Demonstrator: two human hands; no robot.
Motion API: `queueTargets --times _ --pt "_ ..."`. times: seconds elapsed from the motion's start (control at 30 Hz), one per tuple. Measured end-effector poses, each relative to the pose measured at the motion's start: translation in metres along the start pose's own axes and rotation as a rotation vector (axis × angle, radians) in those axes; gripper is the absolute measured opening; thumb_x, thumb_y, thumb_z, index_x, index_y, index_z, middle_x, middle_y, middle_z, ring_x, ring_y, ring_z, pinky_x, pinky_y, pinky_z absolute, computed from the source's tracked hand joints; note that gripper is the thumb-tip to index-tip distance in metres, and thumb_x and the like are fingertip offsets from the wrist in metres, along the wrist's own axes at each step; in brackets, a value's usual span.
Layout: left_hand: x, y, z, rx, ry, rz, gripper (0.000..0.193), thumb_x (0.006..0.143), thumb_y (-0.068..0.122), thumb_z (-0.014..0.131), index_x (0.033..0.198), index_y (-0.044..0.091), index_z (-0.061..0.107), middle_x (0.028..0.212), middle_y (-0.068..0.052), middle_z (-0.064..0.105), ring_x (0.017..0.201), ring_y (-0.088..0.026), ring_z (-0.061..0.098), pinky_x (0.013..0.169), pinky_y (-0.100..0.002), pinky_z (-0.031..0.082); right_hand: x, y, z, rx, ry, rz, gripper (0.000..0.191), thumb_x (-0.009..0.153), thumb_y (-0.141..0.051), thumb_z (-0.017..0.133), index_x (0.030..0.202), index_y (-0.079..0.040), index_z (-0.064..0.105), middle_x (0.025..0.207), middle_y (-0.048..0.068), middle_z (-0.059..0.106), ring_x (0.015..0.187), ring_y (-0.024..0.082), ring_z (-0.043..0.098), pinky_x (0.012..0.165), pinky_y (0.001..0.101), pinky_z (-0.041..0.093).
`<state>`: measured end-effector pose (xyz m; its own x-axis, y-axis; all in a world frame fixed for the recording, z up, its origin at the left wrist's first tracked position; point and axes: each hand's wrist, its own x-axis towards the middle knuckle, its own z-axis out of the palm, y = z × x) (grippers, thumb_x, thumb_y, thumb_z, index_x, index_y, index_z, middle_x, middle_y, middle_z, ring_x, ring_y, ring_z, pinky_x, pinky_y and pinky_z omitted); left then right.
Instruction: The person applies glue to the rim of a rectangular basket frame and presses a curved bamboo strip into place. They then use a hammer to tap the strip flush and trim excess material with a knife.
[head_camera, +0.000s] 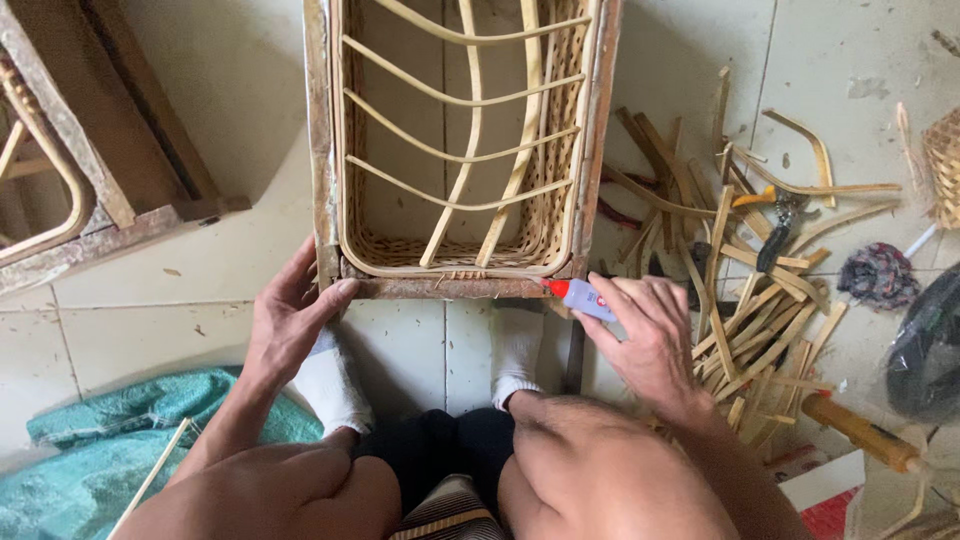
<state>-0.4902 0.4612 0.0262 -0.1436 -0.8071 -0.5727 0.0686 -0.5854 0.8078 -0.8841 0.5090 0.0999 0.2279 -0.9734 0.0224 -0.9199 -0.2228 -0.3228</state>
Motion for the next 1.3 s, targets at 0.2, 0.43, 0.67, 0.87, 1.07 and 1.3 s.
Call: queueTargets --times 0.2,0.43,0.67,0.87,1.07,1.3 --pt "0.003 -0.003 0.003 -0.020 0.017 0.007 0.080 0.087 0.009 0.075 0.159 0.007 0.039 0.147 -0.012 0.060 0.123 -0.016 0.061 0.103 -0.033 0.053 0.008 0.004 -0.009 -0.053 -0.018 -0.091 0.050 0.077 -0.022 0.087 0.122 -0.008 0.071 0.107 0.004 0.068 0.098 0.025 0.061 0.099 0.0444 0.041" --pt "0.003 -0.008 0.003 -0.022 0.030 0.006 0.078 0.087 0.007 0.075 0.158 0.006 0.041 0.146 -0.013 0.060 0.124 -0.017 0.062 0.103 -0.035 0.054 0.015 0.007 -0.015 -0.087 -0.044 -0.162 0.046 0.079 -0.020 0.085 0.121 -0.007 0.072 0.104 0.003 0.067 0.096 0.022 0.061 0.100 0.0446 0.041" --pt "0.005 -0.009 -0.001 0.091 0.051 -0.026 0.081 0.083 0.009 0.076 0.157 0.010 0.041 0.148 -0.011 0.058 0.130 -0.017 0.060 0.103 -0.036 0.050 0.015 0.011 -0.023 -0.111 -0.052 -0.171 0.044 0.079 -0.019 0.086 0.119 -0.007 0.072 0.103 0.003 0.069 0.093 0.022 0.062 0.100 0.0445 0.042" --pt "0.006 -0.015 -0.003 -0.037 0.043 -0.027 0.080 0.084 0.007 0.077 0.157 0.009 0.042 0.147 -0.013 0.060 0.120 -0.021 0.065 0.102 -0.035 0.056 0.025 -0.005 -0.019 0.011 -0.034 -0.151 0.044 0.076 -0.020 0.087 0.115 -0.007 0.072 0.102 0.005 0.070 0.091 0.024 0.063 0.099 0.0434 0.041" --pt "0.005 -0.015 -0.010 -0.049 0.026 0.008 0.081 0.086 0.009 0.078 0.158 0.010 0.041 0.148 -0.013 0.060 0.123 -0.020 0.064 0.099 -0.032 0.057 0.046 -0.031 -0.008 -0.012 -0.058 -0.228 0.044 0.074 -0.019 0.087 0.114 -0.007 0.073 0.100 0.004 0.070 0.090 0.024 0.063 0.096 0.0427 0.042" --pt "0.005 -0.008 -0.014 -0.073 0.018 0.018 0.082 0.084 0.011 0.080 0.157 0.011 0.042 0.149 -0.011 0.059 0.121 -0.020 0.065 0.093 -0.032 0.057 0.061 -0.045 -0.012 -0.041 -0.086 -0.264 0.043 0.074 -0.019 0.087 0.113 -0.007 0.073 0.098 0.003 0.071 0.088 0.022 0.063 0.094 0.0423 0.041"
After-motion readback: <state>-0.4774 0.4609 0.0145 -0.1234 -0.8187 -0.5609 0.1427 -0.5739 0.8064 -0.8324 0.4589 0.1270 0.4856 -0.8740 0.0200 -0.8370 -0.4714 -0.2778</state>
